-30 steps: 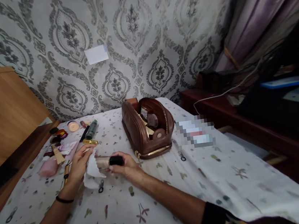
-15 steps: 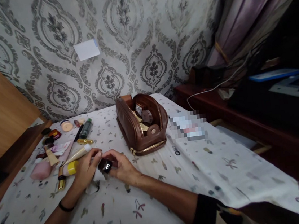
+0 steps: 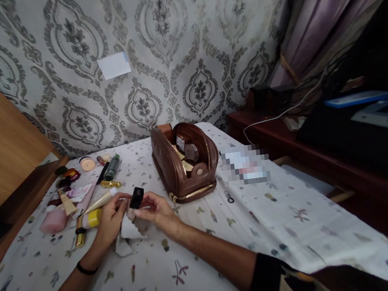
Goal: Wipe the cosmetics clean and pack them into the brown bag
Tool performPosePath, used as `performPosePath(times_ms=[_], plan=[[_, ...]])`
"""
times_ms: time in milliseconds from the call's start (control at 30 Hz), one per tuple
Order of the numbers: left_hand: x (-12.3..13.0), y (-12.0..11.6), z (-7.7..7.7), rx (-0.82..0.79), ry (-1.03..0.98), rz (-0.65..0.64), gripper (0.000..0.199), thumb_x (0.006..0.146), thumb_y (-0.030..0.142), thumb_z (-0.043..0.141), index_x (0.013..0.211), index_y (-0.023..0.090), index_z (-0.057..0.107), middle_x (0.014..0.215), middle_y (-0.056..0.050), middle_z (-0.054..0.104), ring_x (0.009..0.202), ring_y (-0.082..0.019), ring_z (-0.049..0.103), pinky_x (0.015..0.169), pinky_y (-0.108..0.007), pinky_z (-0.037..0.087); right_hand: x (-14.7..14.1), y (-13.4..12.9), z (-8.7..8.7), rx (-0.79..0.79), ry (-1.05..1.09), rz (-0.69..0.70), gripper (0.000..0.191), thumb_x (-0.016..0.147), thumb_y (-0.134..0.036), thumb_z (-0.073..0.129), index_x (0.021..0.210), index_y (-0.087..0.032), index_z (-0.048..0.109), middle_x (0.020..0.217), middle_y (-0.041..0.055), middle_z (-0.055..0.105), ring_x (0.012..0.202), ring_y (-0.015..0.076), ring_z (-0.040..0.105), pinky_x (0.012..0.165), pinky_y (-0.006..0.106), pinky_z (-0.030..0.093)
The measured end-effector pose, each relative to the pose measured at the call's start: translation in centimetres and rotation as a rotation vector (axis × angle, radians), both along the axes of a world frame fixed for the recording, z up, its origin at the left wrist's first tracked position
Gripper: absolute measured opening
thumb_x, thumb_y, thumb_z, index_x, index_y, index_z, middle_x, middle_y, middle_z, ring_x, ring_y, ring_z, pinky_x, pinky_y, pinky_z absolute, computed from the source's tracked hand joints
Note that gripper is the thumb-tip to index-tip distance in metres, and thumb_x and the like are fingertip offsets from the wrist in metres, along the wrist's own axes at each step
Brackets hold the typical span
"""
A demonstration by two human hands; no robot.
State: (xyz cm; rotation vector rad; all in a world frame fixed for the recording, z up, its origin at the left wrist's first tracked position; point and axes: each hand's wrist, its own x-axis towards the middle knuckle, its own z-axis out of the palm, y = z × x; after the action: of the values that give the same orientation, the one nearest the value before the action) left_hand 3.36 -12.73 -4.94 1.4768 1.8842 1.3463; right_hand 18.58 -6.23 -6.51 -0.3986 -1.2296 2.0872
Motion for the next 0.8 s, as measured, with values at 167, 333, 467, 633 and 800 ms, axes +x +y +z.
performPosePath(times_ms=[167, 333, 467, 633, 800], plan=[[1.3, -0.4, -0.1, -0.029, -0.159, -0.075, 0.025, 0.09, 0.04, 0.051, 0.098, 0.018, 0.061, 0.066, 0.003, 0.06, 0.058, -0.013, 0.053, 0.054, -0.023, 0.04, -0.1, 0.5, 0.0, -0.338, 0.106, 0.02, 0.039, 0.066, -0.041, 0.086, 0.089, -0.017, 0.067, 0.082, 0.0001, 0.07, 0.074, 0.0128, 0.065, 0.074, 0.026, 0.051], [0.7, -0.3, 0.4, -0.006, -0.196, 0.07, 0.036, 0.089, 0.052, 0.052, 0.1, 0.019, 0.062, 0.058, 0.007, 0.046, 0.051, -0.012, 0.042, 0.048, -0.022, 0.031, 0.2, 1.0, 0.0, -0.494, 0.051, 0.104, 0.034, 0.079, -0.043, 0.076, 0.088, -0.012, 0.067, 0.073, 0.0035, 0.07, 0.064, 0.013, 0.064, 0.06, 0.024, 0.051], [0.6, -0.3, 1.3, 0.154, -0.257, 0.303, 0.042, 0.089, 0.059, 0.049, 0.098, 0.021, 0.061, 0.082, 0.0, 0.057, 0.075, -0.016, 0.054, 0.065, -0.024, 0.043, 0.1, 1.0, -0.2, -0.519, 0.05, 0.121, 0.031, 0.082, -0.042, 0.073, 0.088, -0.013, 0.064, 0.074, 0.0047, 0.07, 0.065, 0.0138, 0.065, 0.058, 0.024, 0.05], [1.9, -0.5, 0.7, 0.365, -0.084, 0.22, 0.033, 0.094, 0.05, 0.048, 0.113, 0.023, 0.053, 0.111, -0.006, 0.058, 0.106, -0.021, 0.056, 0.093, -0.033, 0.044, -0.3, 0.3, -0.6, -0.543, 0.059, 0.08, 0.038, 0.065, -0.036, 0.087, 0.088, -0.019, 0.061, 0.074, -0.0032, 0.068, 0.062, 0.0121, 0.061, 0.055, 0.023, 0.047], [2.1, -0.6, -0.5, 0.274, 0.25, -0.051, 0.04, 0.096, 0.035, 0.046, 0.134, 0.02, 0.043, 0.136, -0.013, 0.049, 0.13, -0.026, 0.044, 0.11, -0.043, 0.033, 0.0, -0.6, 0.3, -0.436, -0.037, 0.169, 0.037, 0.061, -0.032, 0.088, 0.087, -0.017, 0.067, 0.064, -0.0054, 0.061, 0.057, 0.0081, 0.053, 0.055, 0.019, 0.041]])
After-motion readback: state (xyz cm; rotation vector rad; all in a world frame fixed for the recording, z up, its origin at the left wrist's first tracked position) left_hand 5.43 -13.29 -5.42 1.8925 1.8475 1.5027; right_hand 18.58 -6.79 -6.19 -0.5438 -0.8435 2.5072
